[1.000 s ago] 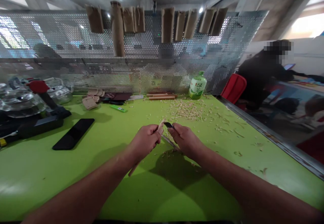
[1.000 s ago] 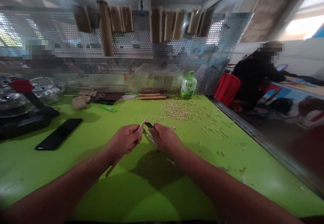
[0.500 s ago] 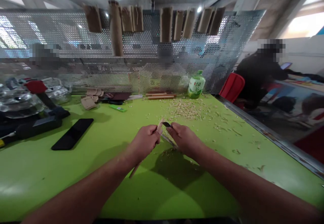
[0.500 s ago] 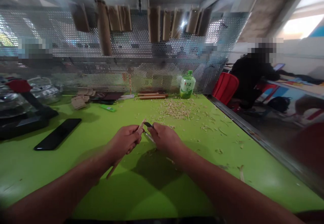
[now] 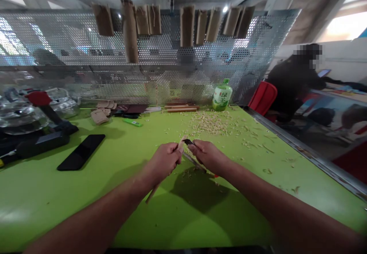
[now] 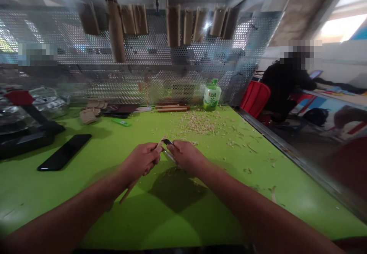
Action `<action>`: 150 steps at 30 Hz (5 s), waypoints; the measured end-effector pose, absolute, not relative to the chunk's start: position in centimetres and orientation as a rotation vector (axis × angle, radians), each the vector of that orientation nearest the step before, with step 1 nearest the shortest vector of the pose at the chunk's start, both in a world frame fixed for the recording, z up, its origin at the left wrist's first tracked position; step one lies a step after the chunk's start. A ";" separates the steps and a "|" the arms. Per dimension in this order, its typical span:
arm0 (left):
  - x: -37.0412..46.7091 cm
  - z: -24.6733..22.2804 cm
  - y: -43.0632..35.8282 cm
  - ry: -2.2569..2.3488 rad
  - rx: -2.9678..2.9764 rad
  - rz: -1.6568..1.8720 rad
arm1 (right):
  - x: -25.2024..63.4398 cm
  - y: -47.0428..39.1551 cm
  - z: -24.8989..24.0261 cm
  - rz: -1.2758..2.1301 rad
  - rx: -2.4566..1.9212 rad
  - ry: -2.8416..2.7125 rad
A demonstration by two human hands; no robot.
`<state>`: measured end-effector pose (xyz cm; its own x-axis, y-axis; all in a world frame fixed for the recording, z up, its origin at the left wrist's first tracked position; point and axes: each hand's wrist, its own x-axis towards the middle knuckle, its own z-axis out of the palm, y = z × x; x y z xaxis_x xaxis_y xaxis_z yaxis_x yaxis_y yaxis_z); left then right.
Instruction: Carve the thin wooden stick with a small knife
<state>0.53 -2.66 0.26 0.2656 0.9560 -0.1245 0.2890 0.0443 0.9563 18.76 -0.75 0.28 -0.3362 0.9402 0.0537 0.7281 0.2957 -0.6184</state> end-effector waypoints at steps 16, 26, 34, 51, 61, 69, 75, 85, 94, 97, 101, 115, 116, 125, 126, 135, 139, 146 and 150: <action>0.7 -0.6 -2.4 1.185 1.468 0.806 | 18.8 -1.0 -0.2 1.077 -1.326 -1.969; 0.7 0.0 -2.5 1.272 1.668 0.812 | 18.5 -0.5 -0.3 0.526 -1.523 -2.124; 0.9 -0.3 -2.4 1.268 1.655 0.778 | 18.5 -1.0 0.6 0.278 -1.732 -2.189; 0.6 0.6 -2.6 0.973 1.246 0.973 | 19.7 -1.1 0.5 0.134 -1.460 -2.042; 0.7 1.0 -2.7 1.027 1.314 0.970 | 18.9 -1.9 1.2 0.192 -1.504 -2.164; 0.5 0.3 -2.6 0.999 1.322 0.942 | 19.0 -1.7 1.2 0.083 -1.588 -2.183; 0.5 0.9 -2.9 1.014 1.280 0.862 | 19.3 -1.7 0.9 -0.068 -1.614 -2.187; 0.8 1.5 -3.5 1.161 1.372 0.832 | 18.6 -1.9 1.3 0.190 -1.689 -2.241; 0.9 1.4 -3.7 1.150 1.410 0.804 | 19.0 -1.2 0.8 0.615 -1.476 -2.164; 0.8 1.4 -3.6 1.146 1.418 0.795 | 19.1 -1.2 0.7 0.779 -1.394 -2.101; 0.7 1.3 -3.4 1.162 1.434 0.776 | 19.3 -1.1 0.4 0.989 -1.309 -2.000; 0.4 1.0 -2.9 1.091 1.321 0.865 | 20.0 -0.7 0.2 1.471 -1.069 -1.757; 0.4 0.9 -2.8 1.087 1.312 0.887 | 20.0 -0.5 0.1 1.316 -1.112 -1.812; 0.7 0.6 -2.7 1.069 1.479 1.060 | 19.9 -1.4 0.7 0.224 -1.208 -2.128; 0.7 0.7 -2.8 1.074 1.538 1.071 | 19.8 -1.7 1.0 0.175 -1.232 -2.152; 0.5 1.5 -3.3 1.099 1.810 1.112 | 19.2 -3.0 1.7 0.012 -1.292 -2.234; 0.5 1.4 -3.2 1.068 1.806 1.128 | 19.2 -2.9 1.6 -0.007 -1.323 -2.244; 0.6 1.5 -3.4 1.071 1.764 1.119 | 19.3 -2.9 1.5 -0.039 -1.304 -2.246; 0.6 1.7 -3.5 1.074 1.757 1.109 | 19.3 -2.9 1.5 -0.027 -1.314 -2.250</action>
<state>0.64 -3.45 1.66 0.2618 0.9255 0.2737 0.2436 -0.3378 0.9092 19.27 -2.88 1.54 -0.3873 0.8045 0.4503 0.8149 0.5272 -0.2408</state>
